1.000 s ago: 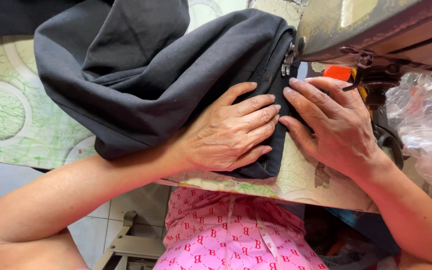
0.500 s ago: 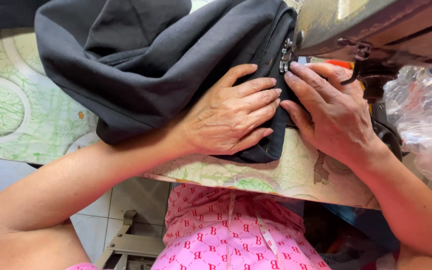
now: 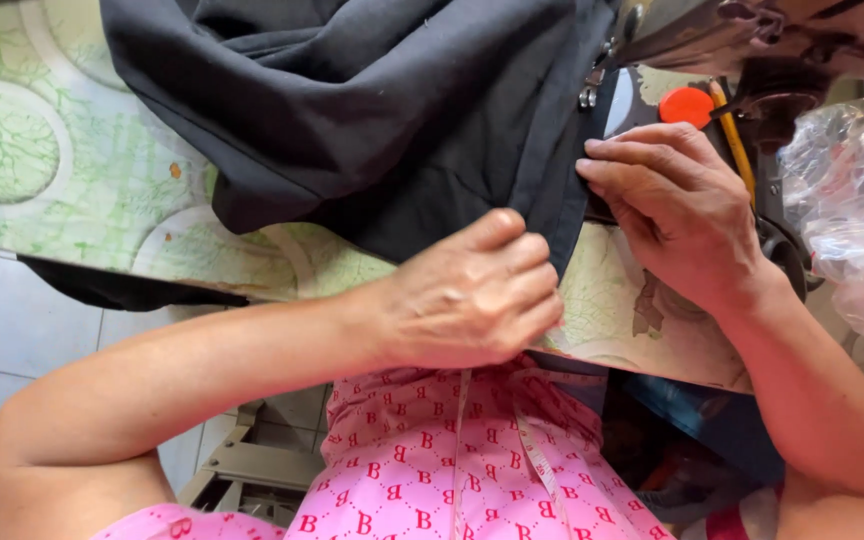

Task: Sewing a seam on a pair of black pants using an industrial sewing machine and trimming threads with snips.

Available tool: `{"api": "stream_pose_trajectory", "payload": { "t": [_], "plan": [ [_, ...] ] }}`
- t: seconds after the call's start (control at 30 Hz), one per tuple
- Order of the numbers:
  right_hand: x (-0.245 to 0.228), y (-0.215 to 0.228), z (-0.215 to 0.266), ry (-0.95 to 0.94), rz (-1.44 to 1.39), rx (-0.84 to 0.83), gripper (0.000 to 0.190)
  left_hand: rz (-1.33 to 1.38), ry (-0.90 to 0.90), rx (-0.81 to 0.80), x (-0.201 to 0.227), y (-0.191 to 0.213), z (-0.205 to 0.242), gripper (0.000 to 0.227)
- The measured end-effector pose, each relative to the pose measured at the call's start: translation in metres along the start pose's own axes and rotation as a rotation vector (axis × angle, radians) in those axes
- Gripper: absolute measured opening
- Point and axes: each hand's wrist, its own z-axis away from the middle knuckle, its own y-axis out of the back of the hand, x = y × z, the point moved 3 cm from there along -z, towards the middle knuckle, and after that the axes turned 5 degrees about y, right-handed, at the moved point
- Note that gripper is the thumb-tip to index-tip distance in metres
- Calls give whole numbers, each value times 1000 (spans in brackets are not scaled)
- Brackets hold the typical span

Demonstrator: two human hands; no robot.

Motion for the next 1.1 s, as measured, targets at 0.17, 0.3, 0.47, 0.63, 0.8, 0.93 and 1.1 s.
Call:
{"api": "stream_pose_trajectory", "payload": {
  "t": [0.17,0.3,0.47,0.63,0.8,0.93,1.1],
  "plan": [
    [-2,-1,-1,15,32,40,12,-463,76,-22,43,-21,8,31],
    [-5,0,0,53,78,28,10,-608,114,-31,50,-16,9,26],
    [-12,1,1,76,191,-7,10,-600,135,34,55,-6,9,30],
    [-20,7,-3,55,209,-67,21,-569,171,52,56,-10,9,27],
    [-18,4,2,33,227,-92,33,-632,130,19,55,-8,8,28],
    [-17,2,3,13,212,-83,30,-736,50,-76,53,-10,8,27],
    [-18,1,4,8,244,-74,33,-745,14,-121,51,-11,9,23]
  ]
}}
